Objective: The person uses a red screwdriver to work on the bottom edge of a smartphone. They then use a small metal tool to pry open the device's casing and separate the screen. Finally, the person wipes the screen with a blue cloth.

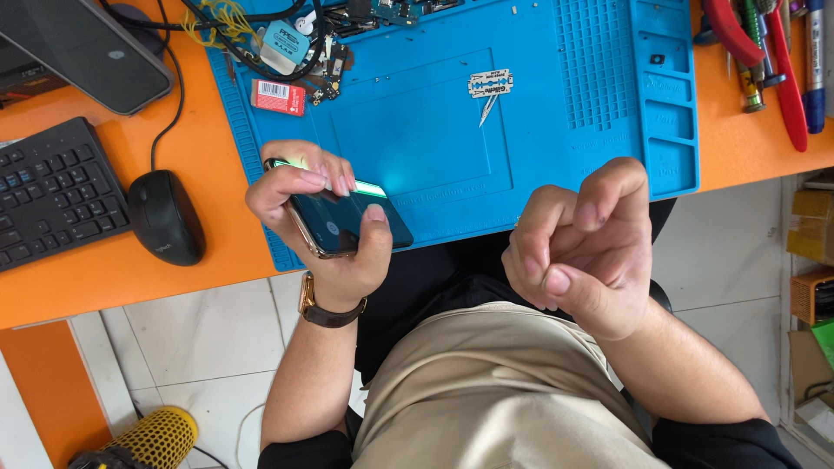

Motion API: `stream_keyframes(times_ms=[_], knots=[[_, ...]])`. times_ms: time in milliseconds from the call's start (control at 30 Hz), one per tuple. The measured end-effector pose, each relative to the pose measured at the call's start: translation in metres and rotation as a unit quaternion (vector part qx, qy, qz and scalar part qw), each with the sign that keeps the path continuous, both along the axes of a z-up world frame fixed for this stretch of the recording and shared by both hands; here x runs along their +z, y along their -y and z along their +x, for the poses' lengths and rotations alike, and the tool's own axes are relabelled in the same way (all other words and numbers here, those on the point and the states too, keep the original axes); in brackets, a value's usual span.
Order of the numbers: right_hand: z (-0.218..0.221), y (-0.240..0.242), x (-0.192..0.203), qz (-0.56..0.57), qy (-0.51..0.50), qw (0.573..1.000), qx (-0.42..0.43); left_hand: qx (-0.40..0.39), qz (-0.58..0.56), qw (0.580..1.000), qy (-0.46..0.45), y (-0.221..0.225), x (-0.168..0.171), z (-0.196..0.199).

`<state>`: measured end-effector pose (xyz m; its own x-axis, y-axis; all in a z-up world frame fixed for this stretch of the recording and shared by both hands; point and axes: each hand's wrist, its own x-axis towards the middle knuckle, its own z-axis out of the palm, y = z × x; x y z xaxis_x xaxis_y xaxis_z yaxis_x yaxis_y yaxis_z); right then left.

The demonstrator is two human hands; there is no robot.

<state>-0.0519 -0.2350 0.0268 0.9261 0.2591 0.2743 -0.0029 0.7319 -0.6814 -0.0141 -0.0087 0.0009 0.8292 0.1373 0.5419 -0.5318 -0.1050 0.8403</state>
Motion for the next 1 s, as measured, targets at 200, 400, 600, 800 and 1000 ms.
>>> stream_keyframes(times_ms=[200,400,600,800,1000], knots=[[-0.003,-0.001,0.003,-0.029,-0.023,0.999,0.007,0.002,0.006,1.0,0.003,0.0,0.0,0.001],[-0.004,0.0,-0.001,-0.069,-0.027,0.997,0.002,-0.003,-0.006,1.0,0.003,-0.002,-0.002,0.001],[-0.005,-0.001,-0.008,-0.065,-0.021,0.998,-0.016,0.0,-0.017,1.0,0.004,-0.003,-0.003,0.001],[0.0,-0.002,0.0,-0.115,0.009,0.992,-0.045,0.014,-0.026,0.999,0.016,-0.006,-0.006,0.005],[0.005,0.002,-0.01,-0.417,0.155,0.89,-0.104,-0.036,-0.11,0.991,-0.065,-0.053,-0.035,-0.007]])
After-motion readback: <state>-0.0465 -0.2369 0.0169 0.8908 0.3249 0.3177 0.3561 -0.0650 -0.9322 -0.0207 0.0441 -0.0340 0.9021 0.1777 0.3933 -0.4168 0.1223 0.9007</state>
